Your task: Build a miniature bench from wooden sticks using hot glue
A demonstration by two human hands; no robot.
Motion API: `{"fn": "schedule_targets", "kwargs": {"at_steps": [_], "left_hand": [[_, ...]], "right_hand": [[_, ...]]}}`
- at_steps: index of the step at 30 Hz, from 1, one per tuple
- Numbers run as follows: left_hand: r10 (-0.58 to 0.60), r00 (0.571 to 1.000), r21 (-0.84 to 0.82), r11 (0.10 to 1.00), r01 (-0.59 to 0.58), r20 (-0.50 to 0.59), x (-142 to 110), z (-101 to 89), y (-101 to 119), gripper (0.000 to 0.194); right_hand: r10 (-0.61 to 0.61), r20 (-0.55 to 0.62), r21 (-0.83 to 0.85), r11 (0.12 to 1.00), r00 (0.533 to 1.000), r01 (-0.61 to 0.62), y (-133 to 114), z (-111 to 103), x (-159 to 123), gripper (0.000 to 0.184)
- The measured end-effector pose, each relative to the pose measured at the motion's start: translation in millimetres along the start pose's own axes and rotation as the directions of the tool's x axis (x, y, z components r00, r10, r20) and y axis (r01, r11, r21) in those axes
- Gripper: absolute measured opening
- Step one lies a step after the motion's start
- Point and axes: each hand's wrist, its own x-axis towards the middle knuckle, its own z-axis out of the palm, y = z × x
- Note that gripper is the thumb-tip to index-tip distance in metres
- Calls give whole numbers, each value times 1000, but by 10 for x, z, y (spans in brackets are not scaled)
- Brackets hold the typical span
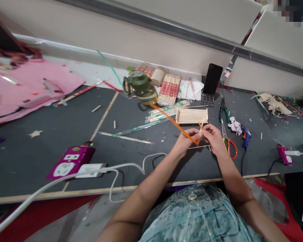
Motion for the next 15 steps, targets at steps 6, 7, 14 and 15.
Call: {"fn": "schedule_targets", "kwargs": {"at_steps": [6, 7, 14, 15], "left_hand": [[-82, 996, 63, 995, 79, 46, -53, -29, -8, 44], [-72, 996, 92, 993, 67, 50, -58, -40, -15, 44], [18, 997, 237, 971, -35, 70, -123, -87, -46, 45], [13, 996, 249, 968, -34, 85, -137, -90, -37, 45]], "right_hand": [[-200, 55, -339, 918, 978, 207, -39, -76, -27, 16], [-235, 67, -388, 889, 970, 242, -51, -90, -34, 15], [-265, 42, -408, 875, 963, 259, -101, -73, -75, 20], [-248, 26, -372, 897, 968, 240, -100, -65, -74, 21]]}}
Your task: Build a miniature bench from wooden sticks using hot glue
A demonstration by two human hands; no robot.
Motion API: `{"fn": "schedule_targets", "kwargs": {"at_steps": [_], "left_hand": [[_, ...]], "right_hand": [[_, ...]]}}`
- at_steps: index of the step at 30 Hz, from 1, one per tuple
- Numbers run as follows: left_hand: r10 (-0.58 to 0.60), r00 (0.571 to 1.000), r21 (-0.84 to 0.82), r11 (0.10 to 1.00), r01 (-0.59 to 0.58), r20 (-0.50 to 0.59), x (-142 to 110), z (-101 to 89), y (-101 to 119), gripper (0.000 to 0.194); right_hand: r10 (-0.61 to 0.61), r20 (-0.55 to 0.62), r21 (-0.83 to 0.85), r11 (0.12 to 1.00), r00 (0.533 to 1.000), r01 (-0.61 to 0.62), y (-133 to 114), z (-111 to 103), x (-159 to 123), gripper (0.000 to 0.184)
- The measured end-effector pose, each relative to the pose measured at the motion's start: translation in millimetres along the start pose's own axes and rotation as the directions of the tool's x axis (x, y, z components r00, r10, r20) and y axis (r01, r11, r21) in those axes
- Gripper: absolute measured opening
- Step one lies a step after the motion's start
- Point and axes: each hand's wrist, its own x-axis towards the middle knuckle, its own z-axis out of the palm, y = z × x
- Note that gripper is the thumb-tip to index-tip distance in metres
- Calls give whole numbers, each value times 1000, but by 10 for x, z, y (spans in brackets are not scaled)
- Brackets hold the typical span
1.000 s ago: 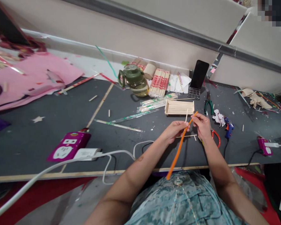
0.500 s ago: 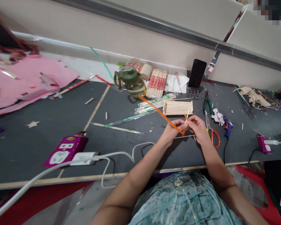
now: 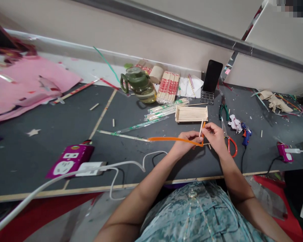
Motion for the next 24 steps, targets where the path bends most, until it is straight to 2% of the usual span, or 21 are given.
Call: {"fn": "schedule_targets", "kwargs": {"at_steps": [4, 9, 15, 19, 21, 24], "left_hand": [[11, 997, 69, 997, -16, 71, -58, -21, 53, 41], [53, 995, 171, 983, -67, 86, -114, -28, 116, 35], [111, 985, 228, 963, -140, 133, -148, -32, 188, 26], [29, 987, 211, 975, -63, 159, -172, -39, 185, 28], [-4, 991, 153, 988, -17, 137, -173, -44, 183, 32], [18, 1000, 15, 1000, -18, -24, -154, -48, 203, 37]], "right_hand": [[111, 43, 187, 975, 993, -118, 10, 13, 5, 27], [158, 114, 330, 925, 981, -187, -18, 1, -13, 29], [231, 191, 377, 880, 954, -289, -84, -41, -6, 37], [266, 280, 384, 849, 922, -362, -71, -84, -7, 40], [267, 310, 389, 840, 912, -378, -49, -92, -23, 38], [277, 342, 371, 838, 898, -400, -21, -80, -59, 36]]}}
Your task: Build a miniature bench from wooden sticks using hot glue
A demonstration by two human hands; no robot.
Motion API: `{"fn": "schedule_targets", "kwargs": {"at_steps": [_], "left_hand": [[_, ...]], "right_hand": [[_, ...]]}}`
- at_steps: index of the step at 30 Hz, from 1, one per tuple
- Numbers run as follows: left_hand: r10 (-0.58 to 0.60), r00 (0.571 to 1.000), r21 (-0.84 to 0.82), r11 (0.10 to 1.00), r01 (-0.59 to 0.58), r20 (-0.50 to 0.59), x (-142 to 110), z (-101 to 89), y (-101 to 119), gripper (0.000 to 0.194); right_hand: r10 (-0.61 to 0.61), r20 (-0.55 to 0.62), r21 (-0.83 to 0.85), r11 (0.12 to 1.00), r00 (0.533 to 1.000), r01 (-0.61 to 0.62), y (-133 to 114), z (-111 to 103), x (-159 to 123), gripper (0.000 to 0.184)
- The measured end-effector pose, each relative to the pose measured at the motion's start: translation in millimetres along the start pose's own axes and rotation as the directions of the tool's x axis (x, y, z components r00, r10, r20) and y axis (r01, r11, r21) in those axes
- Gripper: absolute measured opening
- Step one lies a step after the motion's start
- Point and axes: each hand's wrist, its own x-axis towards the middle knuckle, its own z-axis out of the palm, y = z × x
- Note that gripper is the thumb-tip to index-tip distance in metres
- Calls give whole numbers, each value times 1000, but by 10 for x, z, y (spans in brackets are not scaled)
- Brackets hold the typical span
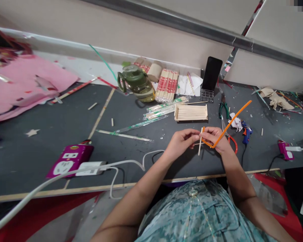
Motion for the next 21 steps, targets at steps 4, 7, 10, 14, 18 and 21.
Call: {"fn": "schedule_targets", "kwargs": {"at_steps": [4, 7, 10, 14, 18, 21], "left_hand": [[-32, 996, -154, 988, 18, -88, 29, 7, 47, 39], [-119, 991, -236, 966, 102, -57, 30, 14, 62, 41], [-212, 976, -304, 934, 189, -42, 14, 17, 59, 43], [-277, 960, -351, 903, 247, -38, -6, 14, 49, 45], [-291, 956, -343, 903, 260, -39, -14, 9, 39, 46], [-289, 957, -329, 907, 263, -32, -21, 2, 38, 45]], "right_hand": [[60, 34, -25, 998, 998, -60, 39, 28, -20, 37], [90, 77, -59, 995, 993, -86, 64, 23, -28, 36], [115, 116, -87, 991, 987, -106, 95, -1, -32, 36], [168, 165, -76, 985, 972, -157, 121, -19, -34, 38], [185, 205, -93, 981, 961, -169, 120, -25, -34, 35], [187, 201, -121, 979, 962, -165, 106, -28, -41, 37]]}}
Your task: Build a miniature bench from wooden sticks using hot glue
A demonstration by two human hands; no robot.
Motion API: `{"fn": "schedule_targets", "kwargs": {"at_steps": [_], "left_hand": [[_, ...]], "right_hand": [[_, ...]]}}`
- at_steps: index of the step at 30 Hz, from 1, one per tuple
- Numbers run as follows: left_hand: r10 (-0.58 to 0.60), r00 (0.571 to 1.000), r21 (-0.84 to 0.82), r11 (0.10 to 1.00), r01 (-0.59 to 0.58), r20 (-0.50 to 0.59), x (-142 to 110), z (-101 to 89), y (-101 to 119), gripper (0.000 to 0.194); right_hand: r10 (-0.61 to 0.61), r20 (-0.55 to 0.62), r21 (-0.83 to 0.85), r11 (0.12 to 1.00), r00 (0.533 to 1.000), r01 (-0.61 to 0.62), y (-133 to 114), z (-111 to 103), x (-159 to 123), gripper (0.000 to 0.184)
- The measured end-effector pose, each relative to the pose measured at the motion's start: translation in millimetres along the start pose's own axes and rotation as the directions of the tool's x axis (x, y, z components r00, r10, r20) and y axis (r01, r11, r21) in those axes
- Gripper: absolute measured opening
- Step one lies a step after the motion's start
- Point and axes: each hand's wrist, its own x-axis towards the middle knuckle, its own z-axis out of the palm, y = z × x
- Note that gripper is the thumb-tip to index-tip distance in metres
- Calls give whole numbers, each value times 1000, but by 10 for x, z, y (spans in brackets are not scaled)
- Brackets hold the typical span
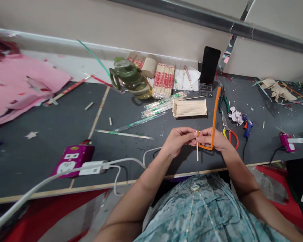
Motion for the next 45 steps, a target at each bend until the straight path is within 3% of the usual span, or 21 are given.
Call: {"fn": "schedule_targets", "kwargs": {"at_steps": [8, 14, 17, 20, 25, 29, 32, 38, 42, 45], "left_hand": [[32, 999, 87, 996, -33, 10, 13, -3, 4, 43], [123, 984, 66, 991, -115, -128, 37, 11, -30, 37], [189, 952, 16, 981, -191, -242, 62, 35, -51, 34], [268, 900, -6, 958, -288, -344, 99, 64, -79, 31], [325, 842, -34, 927, -375, -430, 140, 141, -159, 30], [333, 824, -74, 909, -409, -458, 138, 213, -235, 31], [335, 827, -85, 907, -414, -452, 121, 237, -285, 32], [309, 835, -96, 915, -392, -455, 79, 250, -364, 35], [227, 887, -143, 941, -305, -402, 65, 215, -364, 39], [139, 945, -125, 975, -182, -295, 57, 129, -317, 40]], "right_hand": [[1, 19, -60, 998, 1000, 0, -30, -7, -14, 41], [-82, -38, 106, 991, 996, 85, 75, 9, -4, 37], [-101, -74, 204, 972, 992, 114, 172, 28, -14, 31], [-149, -134, 254, 950, 980, 180, 249, 61, -23, 37], [-237, -314, 176, 937, 919, 302, 268, 146, 11, 36], [-242, -435, 126, 938, 867, 324, 241, 187, 71, 33], [-219, -455, 139, 940, 863, 312, 220, 181, 93, 36], [-118, -402, 198, 957, 908, 212, 184, 143, 93, 40], [-119, -383, 116, 978, 916, 176, 148, 93, 83, 37], [-119, -357, 31, 990, 926, 139, 103, 26, 75, 36]]}}
